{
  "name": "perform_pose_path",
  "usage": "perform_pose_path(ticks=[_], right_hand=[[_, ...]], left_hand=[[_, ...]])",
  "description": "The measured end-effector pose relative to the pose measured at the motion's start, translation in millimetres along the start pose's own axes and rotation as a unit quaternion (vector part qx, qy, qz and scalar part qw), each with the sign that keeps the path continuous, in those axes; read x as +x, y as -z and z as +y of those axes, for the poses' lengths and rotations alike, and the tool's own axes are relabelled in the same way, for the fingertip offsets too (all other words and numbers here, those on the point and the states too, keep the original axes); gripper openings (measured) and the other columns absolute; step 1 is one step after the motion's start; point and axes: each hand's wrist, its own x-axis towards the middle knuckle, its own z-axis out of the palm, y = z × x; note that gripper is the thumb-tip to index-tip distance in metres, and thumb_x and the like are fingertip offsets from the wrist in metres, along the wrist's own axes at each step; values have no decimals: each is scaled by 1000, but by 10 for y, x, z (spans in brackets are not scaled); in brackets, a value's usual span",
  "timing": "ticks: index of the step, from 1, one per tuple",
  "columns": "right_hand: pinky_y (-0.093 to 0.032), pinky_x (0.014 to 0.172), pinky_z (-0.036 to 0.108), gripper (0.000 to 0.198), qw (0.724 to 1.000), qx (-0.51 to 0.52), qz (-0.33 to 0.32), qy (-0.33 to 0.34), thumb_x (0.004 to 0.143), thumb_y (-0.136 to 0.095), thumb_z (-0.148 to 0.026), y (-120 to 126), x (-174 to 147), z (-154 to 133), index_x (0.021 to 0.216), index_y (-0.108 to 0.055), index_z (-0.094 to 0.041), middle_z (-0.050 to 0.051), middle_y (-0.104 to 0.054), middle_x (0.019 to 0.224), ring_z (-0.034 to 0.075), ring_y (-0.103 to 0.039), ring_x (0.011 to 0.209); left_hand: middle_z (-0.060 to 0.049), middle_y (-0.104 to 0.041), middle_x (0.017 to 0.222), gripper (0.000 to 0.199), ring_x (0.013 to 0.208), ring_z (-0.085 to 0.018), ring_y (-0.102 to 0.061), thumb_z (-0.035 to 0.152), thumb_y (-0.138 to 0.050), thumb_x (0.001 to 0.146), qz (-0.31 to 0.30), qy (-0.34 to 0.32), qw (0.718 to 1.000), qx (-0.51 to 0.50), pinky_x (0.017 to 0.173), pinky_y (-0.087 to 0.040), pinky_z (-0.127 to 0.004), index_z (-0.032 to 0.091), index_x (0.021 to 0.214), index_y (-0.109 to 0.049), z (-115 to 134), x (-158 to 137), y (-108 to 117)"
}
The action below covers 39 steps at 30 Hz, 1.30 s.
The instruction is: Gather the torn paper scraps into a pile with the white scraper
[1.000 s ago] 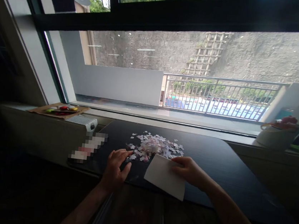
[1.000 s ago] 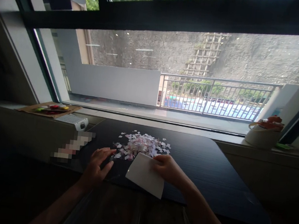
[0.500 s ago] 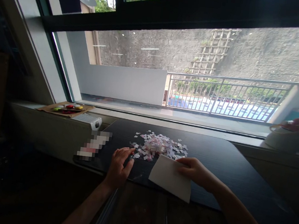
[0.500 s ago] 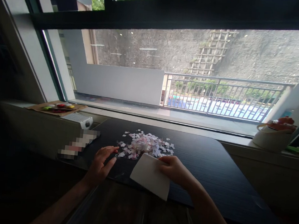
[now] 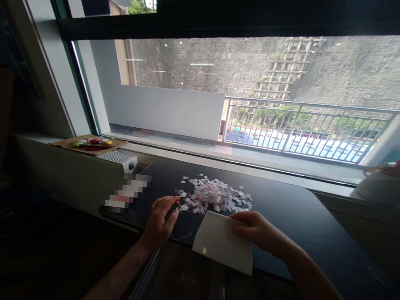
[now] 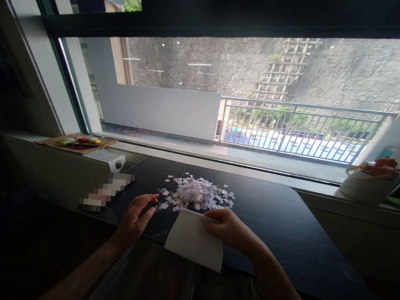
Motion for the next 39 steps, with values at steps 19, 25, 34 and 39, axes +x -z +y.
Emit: perform_pose_path(ticks=[19,25,34,39], right_hand=[[-49,69,30,31,872,-348,150,310,84,-48,-4,-509,176,-482,104,-69,-17,9,-74,94,22,-64,85],[-48,70,29,34,875,-363,123,296,83,-48,-2,-588,386,-509,104,-69,-17,8,-74,94,22,-65,85],[-47,71,30,31,872,-344,122,327,83,-49,-4,-479,305,-555,101,-70,-18,8,-73,94,21,-64,85],[-46,70,27,31,868,-350,74,344,83,-48,-2,-536,371,-513,96,-70,-19,5,-73,87,19,-63,81]], left_hand=[[-9,-61,103,46,104,-22,-54,48,-36,88,107,182,966,-147,93,-43,-40,18,115,-57,73,19,20],[-8,-60,105,49,106,-23,-53,51,-34,88,134,194,961,-146,96,-41,-42,18,117,-55,53,15,12],[-8,-60,105,47,107,-23,-53,50,-34,88,135,211,958,-140,94,-42,-43,19,117,-55,39,30,6],[-8,-61,104,49,110,-24,-52,53,-33,87,137,213,956,-150,98,-39,-43,19,116,-55,6,23,14]])
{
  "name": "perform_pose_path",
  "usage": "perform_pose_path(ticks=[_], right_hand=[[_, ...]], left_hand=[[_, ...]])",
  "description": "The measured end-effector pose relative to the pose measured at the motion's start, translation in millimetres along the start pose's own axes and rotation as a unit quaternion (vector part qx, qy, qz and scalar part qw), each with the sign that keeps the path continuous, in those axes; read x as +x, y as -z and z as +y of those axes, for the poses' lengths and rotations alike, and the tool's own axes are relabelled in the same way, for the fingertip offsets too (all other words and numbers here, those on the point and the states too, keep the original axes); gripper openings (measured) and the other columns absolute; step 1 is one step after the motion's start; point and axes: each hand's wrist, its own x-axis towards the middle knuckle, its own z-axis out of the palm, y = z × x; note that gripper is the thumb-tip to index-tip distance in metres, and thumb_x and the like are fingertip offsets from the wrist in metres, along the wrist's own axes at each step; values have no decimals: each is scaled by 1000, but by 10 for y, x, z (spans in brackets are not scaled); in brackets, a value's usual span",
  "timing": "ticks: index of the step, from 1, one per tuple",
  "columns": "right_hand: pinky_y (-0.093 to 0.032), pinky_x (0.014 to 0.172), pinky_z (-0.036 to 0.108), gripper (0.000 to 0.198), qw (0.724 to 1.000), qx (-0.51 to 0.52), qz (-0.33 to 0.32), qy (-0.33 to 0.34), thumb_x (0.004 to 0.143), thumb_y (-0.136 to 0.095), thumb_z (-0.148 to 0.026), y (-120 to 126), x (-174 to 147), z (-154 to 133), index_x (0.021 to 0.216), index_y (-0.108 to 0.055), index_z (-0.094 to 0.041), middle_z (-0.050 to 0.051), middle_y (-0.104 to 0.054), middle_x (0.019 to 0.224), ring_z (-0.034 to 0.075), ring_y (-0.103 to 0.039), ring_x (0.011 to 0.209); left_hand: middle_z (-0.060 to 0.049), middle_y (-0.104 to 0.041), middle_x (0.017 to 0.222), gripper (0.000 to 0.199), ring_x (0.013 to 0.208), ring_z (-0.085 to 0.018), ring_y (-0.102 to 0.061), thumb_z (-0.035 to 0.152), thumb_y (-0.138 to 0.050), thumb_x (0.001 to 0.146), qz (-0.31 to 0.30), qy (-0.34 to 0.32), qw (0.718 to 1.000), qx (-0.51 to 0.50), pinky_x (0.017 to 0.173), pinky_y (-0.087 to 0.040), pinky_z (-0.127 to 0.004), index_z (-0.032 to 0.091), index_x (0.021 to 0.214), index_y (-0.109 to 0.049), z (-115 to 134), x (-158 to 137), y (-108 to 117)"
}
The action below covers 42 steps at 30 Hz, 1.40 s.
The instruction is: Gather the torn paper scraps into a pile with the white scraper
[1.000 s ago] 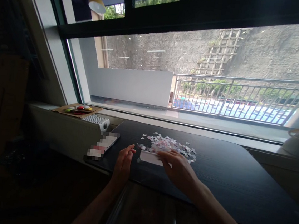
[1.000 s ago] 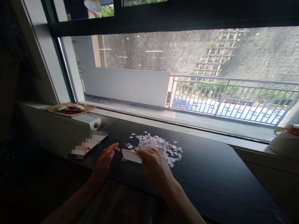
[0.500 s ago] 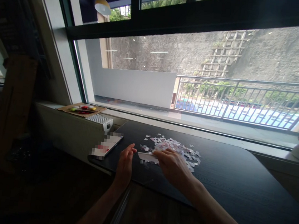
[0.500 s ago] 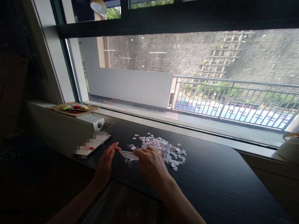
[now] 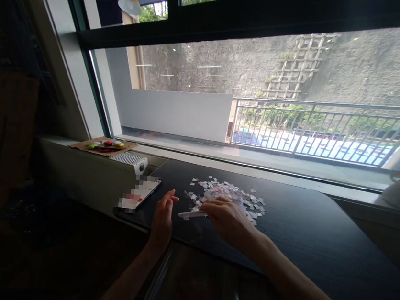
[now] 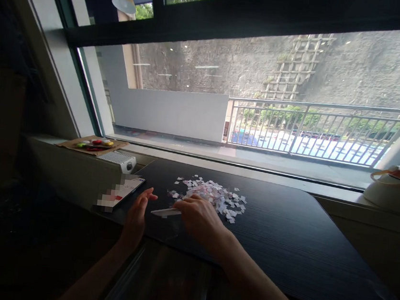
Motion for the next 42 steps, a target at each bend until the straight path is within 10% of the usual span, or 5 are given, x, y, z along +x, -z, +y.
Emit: perform_pose_path(ticks=[42], right_hand=[[-52,71,30,27,995,21,37,-87,88,-47,-15,301,-633,133,101,-70,-20,7,-74,91,20,-67,84]], left_hand=[[-9,-61,105,48,112,-25,-50,54,-34,87,-23,-2,1000,12,99,-36,-44,19,112,-56,38,-8,14]])
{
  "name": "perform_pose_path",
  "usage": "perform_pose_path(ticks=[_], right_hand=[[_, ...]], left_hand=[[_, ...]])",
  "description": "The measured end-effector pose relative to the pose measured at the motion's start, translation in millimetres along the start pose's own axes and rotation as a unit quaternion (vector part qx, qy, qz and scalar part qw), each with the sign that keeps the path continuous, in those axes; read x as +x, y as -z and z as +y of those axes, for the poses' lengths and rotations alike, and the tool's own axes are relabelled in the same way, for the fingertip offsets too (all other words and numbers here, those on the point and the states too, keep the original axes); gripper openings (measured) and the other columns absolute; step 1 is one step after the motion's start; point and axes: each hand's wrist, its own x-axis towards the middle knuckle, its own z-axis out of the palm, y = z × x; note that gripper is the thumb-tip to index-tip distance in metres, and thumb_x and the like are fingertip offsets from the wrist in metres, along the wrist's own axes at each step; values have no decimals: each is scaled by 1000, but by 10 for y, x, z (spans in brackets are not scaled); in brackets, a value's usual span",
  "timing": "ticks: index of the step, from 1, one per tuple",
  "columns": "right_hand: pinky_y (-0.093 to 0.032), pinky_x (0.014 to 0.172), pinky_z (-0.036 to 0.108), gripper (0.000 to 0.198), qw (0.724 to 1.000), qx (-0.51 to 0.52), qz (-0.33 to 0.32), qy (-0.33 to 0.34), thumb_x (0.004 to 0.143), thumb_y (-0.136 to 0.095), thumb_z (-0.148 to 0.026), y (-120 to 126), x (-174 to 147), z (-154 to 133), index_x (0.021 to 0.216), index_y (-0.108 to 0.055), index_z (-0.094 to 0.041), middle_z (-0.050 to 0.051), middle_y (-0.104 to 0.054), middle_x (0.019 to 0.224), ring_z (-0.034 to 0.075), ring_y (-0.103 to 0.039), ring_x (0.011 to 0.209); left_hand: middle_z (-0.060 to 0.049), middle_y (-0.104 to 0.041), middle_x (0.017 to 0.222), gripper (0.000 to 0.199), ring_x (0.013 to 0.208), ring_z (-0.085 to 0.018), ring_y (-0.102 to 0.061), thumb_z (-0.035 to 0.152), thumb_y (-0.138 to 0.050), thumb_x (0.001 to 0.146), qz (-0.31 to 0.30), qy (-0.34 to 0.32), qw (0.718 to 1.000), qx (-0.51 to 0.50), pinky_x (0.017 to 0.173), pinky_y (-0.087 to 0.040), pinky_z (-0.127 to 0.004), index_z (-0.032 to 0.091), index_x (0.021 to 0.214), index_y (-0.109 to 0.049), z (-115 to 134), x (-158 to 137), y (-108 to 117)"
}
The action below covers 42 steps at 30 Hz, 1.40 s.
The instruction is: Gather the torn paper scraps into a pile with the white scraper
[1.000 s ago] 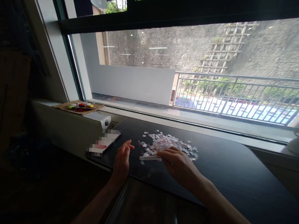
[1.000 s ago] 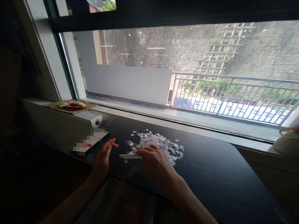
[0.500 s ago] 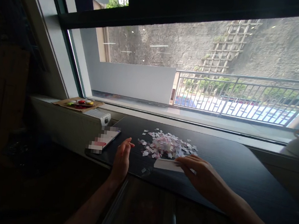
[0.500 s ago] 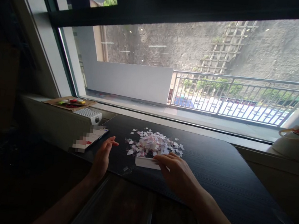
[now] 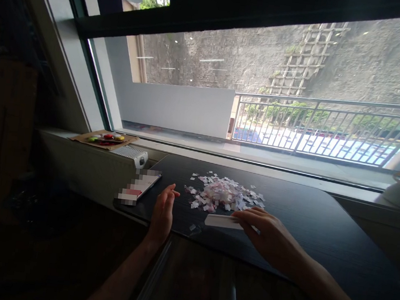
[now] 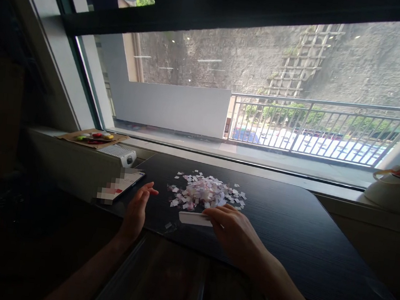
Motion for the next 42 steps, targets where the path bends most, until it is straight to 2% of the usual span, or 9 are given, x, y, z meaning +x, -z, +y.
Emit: perform_pose_path(ticks=[7,15,20,23,26,28,31,35,42], right_hand=[[-53,72,30,26,1000,12,13,6,87,-48,-16,49,-44,-27,99,-70,-21,7,-75,91,20,-67,84],[-51,70,29,27,1000,-2,7,22,88,-46,-14,-129,164,-19,100,-70,-20,8,-74,94,21,-66,85],[-51,72,30,27,1000,15,-25,3,88,-45,-17,-2,34,-21,98,-70,-20,7,-74,93,21,-66,85],[-52,74,30,28,997,49,-12,-56,87,-45,-22,92,-36,56,102,-69,-19,7,-74,93,20,-68,84],[-53,63,29,30,983,68,1,-169,82,-51,-27,131,-57,242,103,-69,-16,8,-75,86,21,-69,73],[-52,55,27,29,970,82,-5,-230,77,-52,-26,122,-58,365,97,-71,-14,7,-75,81,21,-68,68],[-51,53,27,29,947,136,-35,-289,72,-50,-22,57,-54,441,87,-72,-11,7,-73,75,22,-67,65],[-50,56,28,29,919,226,-69,-316,67,-52,-22,-87,-20,366,83,-72,-10,7,-72,76,23,-66,69],[-51,63,31,32,883,311,-79,-343,64,-57,-21,-245,50,303,91,-71,-9,7,-73,80,24,-66,74]], left_hand=[[-9,-61,108,48,112,-24,-50,56,-35,86,5,-6,1000,-3,100,-36,-42,19,106,-59,16,-1,-21],[-8,-62,105,48,111,-24,-51,54,-34,87,3,3,1000,5,99,-37,-42,19,109,-57,20,2,-12],[-9,-61,107,46,114,-25,-49,55,-35,86,4,2,1000,-4,99,-36,-43,19,103,-59,50,-8,-24],[-9,-60,107,46,115,-26,-48,55,-36,86,5,-2,1000,-9,100,-35,-44,19,101,-59,51,-7,-31],[-10,-60,108,46,116,-25,-47,55,-36,86,2,0,1000,-7,101,-34,-44,19,101,-59,44,-2,-28],[-10,-60,108,46,115,-25,-48,55,-35,86,1,0,1000,-3,101,-34,-44,19,101,-59,42,0,-24],[-9,-60,106,47,114,-25,-48,55,-35,86,-2,1,1000,5,100,-35,-43,19,104,-58,48,0,-19],[-9,-60,105,48,113,-25,-49,54,-34,86,-4,4,1000,7,99,-36,-43,18,109,-56,52,0,-18],[-8,-61,105,46,114,-25,-49,54,-34,86,-1,1,1000,6,99,-35,-43,19,106,-57,46,1,-19]])
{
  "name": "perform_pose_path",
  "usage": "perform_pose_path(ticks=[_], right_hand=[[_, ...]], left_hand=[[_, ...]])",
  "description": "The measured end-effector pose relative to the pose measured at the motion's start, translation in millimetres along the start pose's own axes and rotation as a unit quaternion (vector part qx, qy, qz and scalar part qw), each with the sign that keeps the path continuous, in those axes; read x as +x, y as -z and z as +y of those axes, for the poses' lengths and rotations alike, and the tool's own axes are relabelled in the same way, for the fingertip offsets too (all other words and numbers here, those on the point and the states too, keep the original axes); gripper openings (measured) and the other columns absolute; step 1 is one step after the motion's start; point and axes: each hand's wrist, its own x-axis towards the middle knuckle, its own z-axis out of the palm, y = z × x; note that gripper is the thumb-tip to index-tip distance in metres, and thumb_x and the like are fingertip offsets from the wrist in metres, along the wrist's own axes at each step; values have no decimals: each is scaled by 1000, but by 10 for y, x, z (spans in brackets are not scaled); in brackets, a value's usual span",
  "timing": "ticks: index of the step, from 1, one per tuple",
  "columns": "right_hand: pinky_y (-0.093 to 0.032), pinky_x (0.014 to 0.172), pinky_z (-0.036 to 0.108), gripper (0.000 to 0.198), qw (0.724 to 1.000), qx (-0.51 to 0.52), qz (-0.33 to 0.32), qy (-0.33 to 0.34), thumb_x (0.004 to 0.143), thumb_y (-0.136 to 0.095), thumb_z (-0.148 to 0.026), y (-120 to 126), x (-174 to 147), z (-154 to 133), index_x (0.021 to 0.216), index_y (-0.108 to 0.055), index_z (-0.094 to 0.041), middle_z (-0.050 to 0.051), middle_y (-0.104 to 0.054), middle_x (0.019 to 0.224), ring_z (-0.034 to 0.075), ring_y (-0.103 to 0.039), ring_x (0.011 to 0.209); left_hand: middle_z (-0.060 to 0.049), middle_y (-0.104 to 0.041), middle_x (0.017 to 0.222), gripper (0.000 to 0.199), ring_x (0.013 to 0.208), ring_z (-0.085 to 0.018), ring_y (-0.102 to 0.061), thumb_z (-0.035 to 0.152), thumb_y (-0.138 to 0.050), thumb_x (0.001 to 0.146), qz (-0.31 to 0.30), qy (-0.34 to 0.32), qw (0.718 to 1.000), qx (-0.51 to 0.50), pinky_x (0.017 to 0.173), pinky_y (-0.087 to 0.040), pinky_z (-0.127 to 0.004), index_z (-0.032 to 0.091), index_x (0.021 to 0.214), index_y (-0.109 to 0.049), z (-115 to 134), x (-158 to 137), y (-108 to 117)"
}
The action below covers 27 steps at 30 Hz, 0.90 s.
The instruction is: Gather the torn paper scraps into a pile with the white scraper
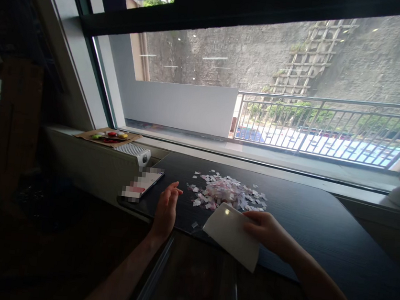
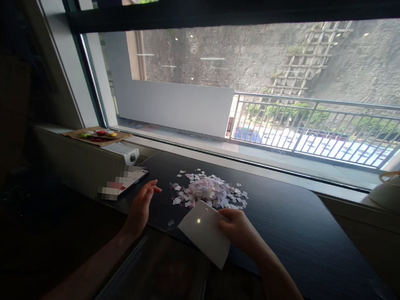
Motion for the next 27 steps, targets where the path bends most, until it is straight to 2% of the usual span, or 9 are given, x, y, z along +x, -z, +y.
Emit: perform_pose_path(ticks=[9,12,15,18,21,27], right_hand=[[-52,69,35,36,999,20,-46,-5,66,-59,-25,-33,-83,-97,96,-70,-9,10,-73,88,27,-67,81],[-52,69,34,37,997,-31,-56,32,68,-57,-26,-17,-198,-174,100,-70,-10,10,-73,92,27,-66,83],[-51,68,32,38,991,-94,-13,94,71,-56,-26,-18,-250,-248,104,-70,-12,8,-73,93,25,-66,81],[-50,63,30,40,984,-133,51,108,73,-52,-24,-38,-140,-274,106,-70,-11,9,-72,90,24,-66,77],[-50,61,30,40,981,-146,71,101,72,-50,-20,-73,68,-251,104,-70,-7,11,-72,88,24,-66,76],[-50,58,27,32,994,-91,2,65,70,-50,-16,-155,265,-230,92,-72,-9,9,-72,82,22,-66,73]], left_hand=[[-9,-61,107,45,117,-25,-46,53,-34,87,-8,6,1000,0,100,-35,-44,18,105,-58,12,-6,3],[-10,-59,109,46,116,-25,-47,53,-35,87,-5,6,1000,-6,99,-36,-44,18,106,-57,9,-5,-2],[-10,-59,108,46,115,-25,-47,53,-35,86,-3,4,1000,-10,99,-36,-43,18,107,-57,8,-4,-7],[-9,-60,105,47,113,-25,-49,52,-35,86,-3,6,1000,-8,98,-37,-43,18,110,-56,8,-3,-8],[-9,-60,102,47,110,-25,-51,52,-35,86,-3,9,1000,-8,95,-39,-44,18,111,-55,4,0,-8],[-9,-60,106,44,113,-25,-49,53,-35,87,-3,4,1000,-10,97,-38,-43,19,105,-58,15,-3,-3]])
